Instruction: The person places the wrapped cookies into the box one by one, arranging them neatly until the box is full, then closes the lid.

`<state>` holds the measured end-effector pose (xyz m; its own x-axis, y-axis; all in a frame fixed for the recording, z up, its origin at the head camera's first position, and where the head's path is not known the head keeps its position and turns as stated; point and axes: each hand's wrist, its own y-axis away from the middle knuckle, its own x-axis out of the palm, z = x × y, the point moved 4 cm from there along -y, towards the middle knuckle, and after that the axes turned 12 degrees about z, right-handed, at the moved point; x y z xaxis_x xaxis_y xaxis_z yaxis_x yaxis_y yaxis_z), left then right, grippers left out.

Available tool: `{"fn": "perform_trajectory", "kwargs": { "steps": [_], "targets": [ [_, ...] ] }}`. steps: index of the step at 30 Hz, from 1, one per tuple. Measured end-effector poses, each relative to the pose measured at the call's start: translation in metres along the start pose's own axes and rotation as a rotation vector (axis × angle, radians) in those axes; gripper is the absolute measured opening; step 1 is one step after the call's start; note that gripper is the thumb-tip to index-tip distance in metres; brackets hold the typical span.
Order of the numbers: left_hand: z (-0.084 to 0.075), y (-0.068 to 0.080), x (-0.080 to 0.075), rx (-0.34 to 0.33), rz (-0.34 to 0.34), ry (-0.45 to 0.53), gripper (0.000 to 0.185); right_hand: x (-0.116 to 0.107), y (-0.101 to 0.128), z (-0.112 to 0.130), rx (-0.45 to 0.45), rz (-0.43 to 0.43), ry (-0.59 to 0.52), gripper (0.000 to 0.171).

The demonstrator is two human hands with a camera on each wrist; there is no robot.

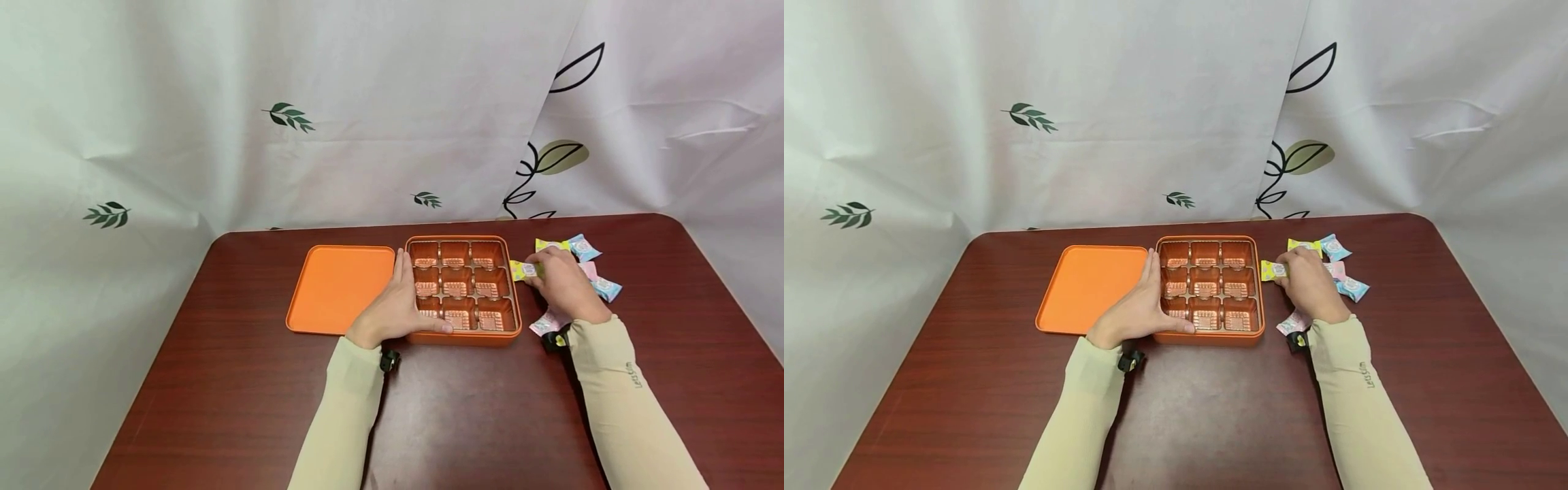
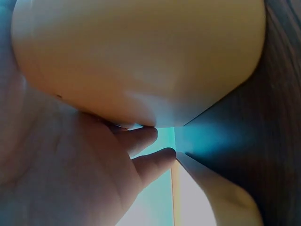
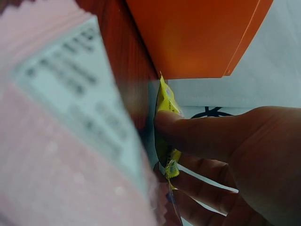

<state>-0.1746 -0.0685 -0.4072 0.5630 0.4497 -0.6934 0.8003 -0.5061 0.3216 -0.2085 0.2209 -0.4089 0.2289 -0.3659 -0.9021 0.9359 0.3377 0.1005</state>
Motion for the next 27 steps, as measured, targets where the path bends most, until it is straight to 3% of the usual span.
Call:
{"fn": "perform_trajectory", "kwargs": {
  "steps": [27],
  "targets": [
    [-0.0017, -0.0005, 0.0001, -0.024, 0.004, 0.032, 0.156, -0.0082, -0.0007, 0.0014, -0.007, -0.209, -0.049, 0.030]
  ]
}}
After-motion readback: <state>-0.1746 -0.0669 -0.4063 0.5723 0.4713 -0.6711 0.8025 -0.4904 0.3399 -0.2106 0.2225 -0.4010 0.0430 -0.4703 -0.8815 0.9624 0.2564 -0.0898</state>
